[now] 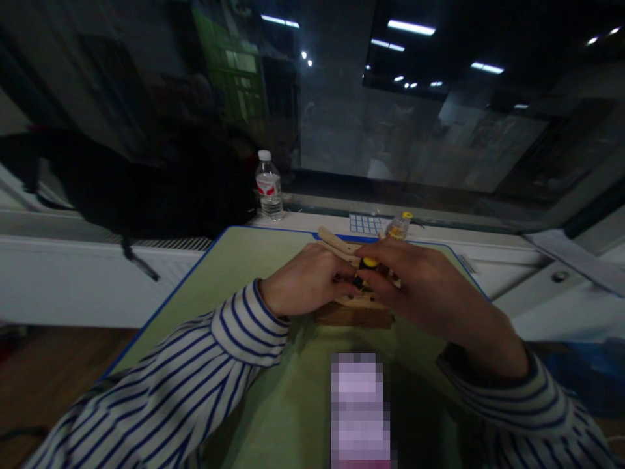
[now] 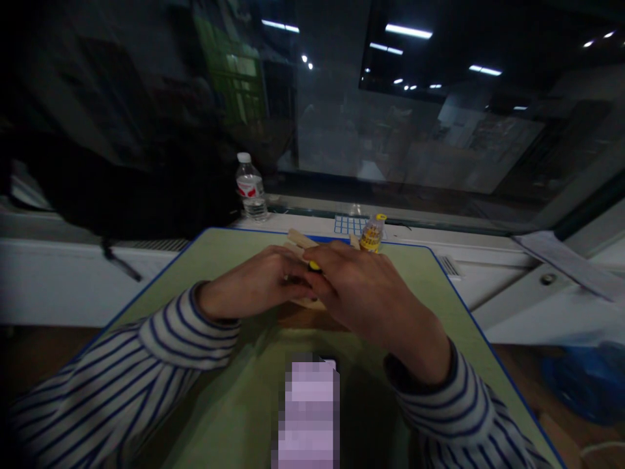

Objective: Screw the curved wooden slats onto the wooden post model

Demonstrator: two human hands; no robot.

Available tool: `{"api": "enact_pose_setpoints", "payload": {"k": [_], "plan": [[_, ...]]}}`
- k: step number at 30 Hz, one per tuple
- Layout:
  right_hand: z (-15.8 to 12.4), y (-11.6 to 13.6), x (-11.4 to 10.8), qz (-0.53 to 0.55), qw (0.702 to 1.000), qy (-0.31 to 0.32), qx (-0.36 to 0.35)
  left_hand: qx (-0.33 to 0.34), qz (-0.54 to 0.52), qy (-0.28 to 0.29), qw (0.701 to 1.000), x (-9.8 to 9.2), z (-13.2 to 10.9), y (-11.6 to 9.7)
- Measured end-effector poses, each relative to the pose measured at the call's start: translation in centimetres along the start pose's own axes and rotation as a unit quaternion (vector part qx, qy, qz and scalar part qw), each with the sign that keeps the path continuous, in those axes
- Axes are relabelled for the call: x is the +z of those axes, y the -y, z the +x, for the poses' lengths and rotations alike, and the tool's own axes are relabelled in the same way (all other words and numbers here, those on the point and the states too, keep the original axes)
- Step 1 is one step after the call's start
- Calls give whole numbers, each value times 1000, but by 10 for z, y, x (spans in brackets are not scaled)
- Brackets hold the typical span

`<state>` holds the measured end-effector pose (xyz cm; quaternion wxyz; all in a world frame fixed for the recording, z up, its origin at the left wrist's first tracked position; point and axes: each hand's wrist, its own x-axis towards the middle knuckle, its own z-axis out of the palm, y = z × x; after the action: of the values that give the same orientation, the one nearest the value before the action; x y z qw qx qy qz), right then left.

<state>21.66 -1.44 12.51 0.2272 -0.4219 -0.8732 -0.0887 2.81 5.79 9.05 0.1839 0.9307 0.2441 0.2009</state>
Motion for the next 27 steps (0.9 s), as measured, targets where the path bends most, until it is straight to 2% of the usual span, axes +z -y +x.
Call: {"api": "enact_pose_setpoints", "payload": {"k": [3,16,22,27], "plan": [[1,0,0,-8,1000,-1,0,-10,12,16,1000,-1,0,-1],[1,0,1,-22,1000,3,18,5,-9,22,1000,-2,0,-1],[1,0,1,-57,998,7,39,-20,30,-1,999,-2,1,-4],[2,1,-1,-21,999,7,30,-12,53,-17,998,2,1,-3]]}}
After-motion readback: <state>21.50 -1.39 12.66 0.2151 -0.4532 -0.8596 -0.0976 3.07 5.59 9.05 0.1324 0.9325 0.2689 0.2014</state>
